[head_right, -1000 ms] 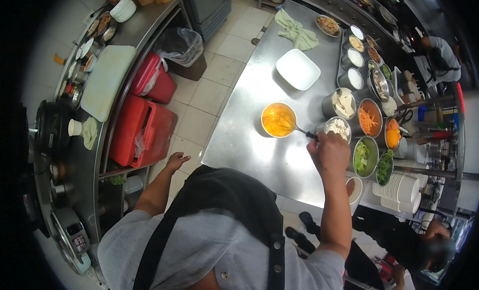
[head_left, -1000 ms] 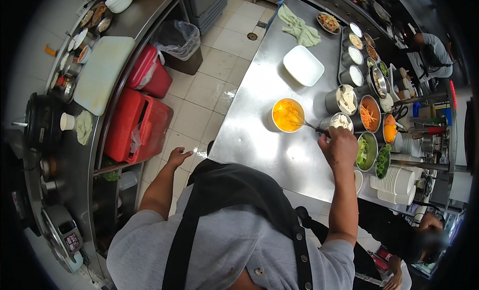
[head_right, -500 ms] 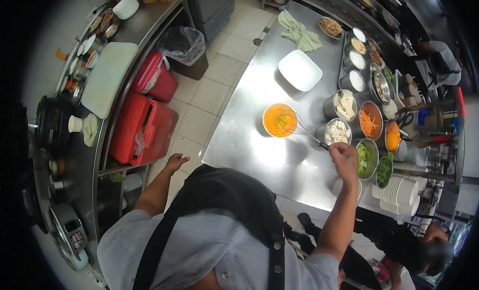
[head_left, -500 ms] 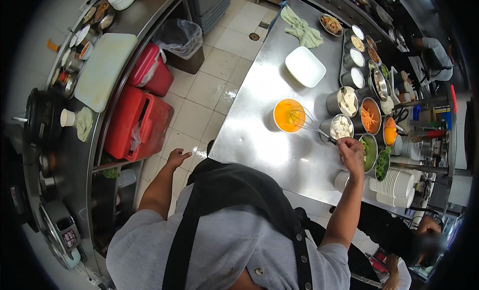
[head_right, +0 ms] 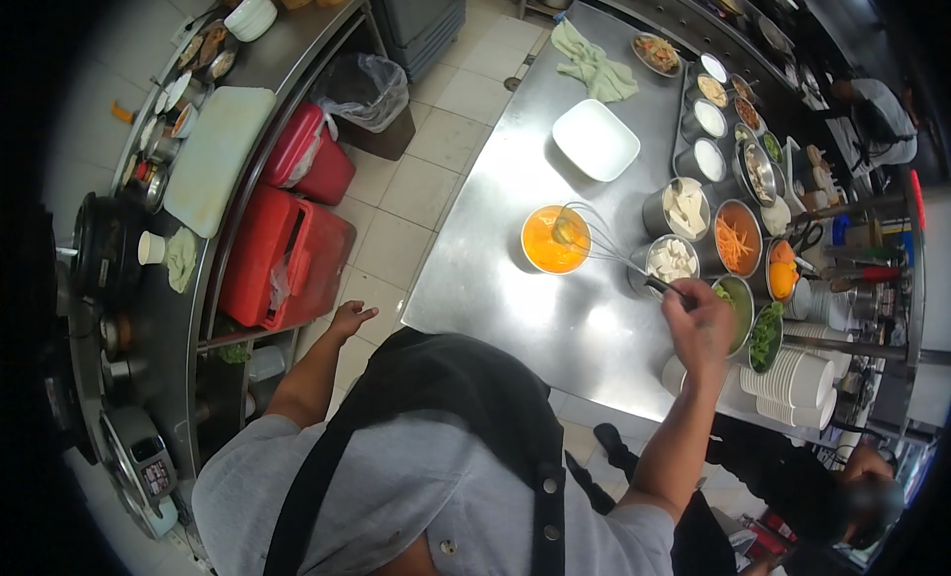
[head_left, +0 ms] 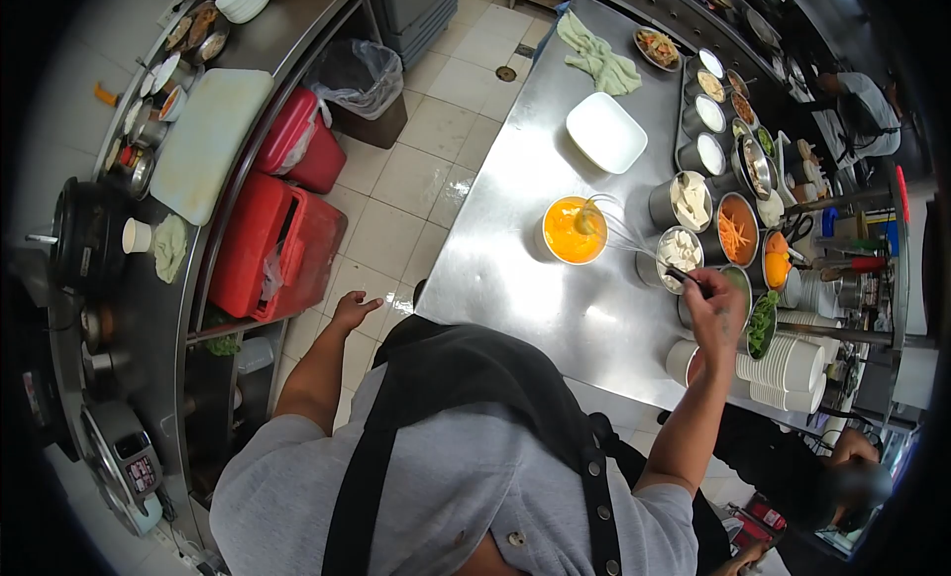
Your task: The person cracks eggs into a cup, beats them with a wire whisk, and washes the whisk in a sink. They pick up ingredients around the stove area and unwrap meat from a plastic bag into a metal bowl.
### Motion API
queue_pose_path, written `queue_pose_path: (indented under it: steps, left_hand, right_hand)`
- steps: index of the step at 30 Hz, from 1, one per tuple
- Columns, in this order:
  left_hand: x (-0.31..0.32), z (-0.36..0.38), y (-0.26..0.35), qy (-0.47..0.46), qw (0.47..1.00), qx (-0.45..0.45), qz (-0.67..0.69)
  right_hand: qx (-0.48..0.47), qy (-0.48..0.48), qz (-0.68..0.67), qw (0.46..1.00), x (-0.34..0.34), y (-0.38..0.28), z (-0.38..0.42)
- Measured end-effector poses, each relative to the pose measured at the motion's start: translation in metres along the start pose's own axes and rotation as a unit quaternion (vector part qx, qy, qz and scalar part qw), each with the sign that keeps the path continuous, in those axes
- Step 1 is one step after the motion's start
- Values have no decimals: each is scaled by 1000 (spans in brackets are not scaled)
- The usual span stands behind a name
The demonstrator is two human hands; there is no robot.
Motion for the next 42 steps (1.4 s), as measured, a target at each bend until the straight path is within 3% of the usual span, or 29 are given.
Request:
queue_pose_path:
  steps: [6,9,13,19,26,30,32,35,38,40,42]
  left_hand:
    - [0,4,5,0,1000,7,-3]
    - [0,5,5,0,1000,5,1]
    - [0,5,3,-1,1000,4,-1]
    - [5,4,-7,0,1000,-4,-5]
    - [8,2,-1,-5,1000,9,5]
    - [6,2,2,-4,1000,7,3]
    - [5,6,3,-5,1000,-1,1]
    - [4,10,3,-9,1000,-5,-1]
    - [0,9,0,-6,1000,-5,-6]
    - [-6,10,-4,-1,1000,0,-11]
    - [-12,12,-9,3,1000,10,-15]
  right_hand:
    - [-134,40,240,961,48,-42,5]
    - [-155,22,232,960,71,-45,12]
    - [17,-41,143,989,68,-11,6]
    - [42,-41,42,997,37,23,2]
    - [69,47,-83,993,-17,-22,17]
    - [-11,47,57,997,-13,-32,16]
    - [-68,56,172,981,6,-39,14]
    - [-132,28,235,962,42,-52,14]
    - [-116,-37,190,974,66,-51,18]
    - [-28,-119,-24,992,80,-20,14]
    - [78,-167,-188,965,89,3,14]
Point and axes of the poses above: each hand's wrist, its own z-axis away from the middle knuckle, its own x-axis out of the palm, y = z × x, the point moved 10 cm from there along -z, towards the middle knuckle, and after that the axes turned 5 degrees about y, right-handed, at the moved point
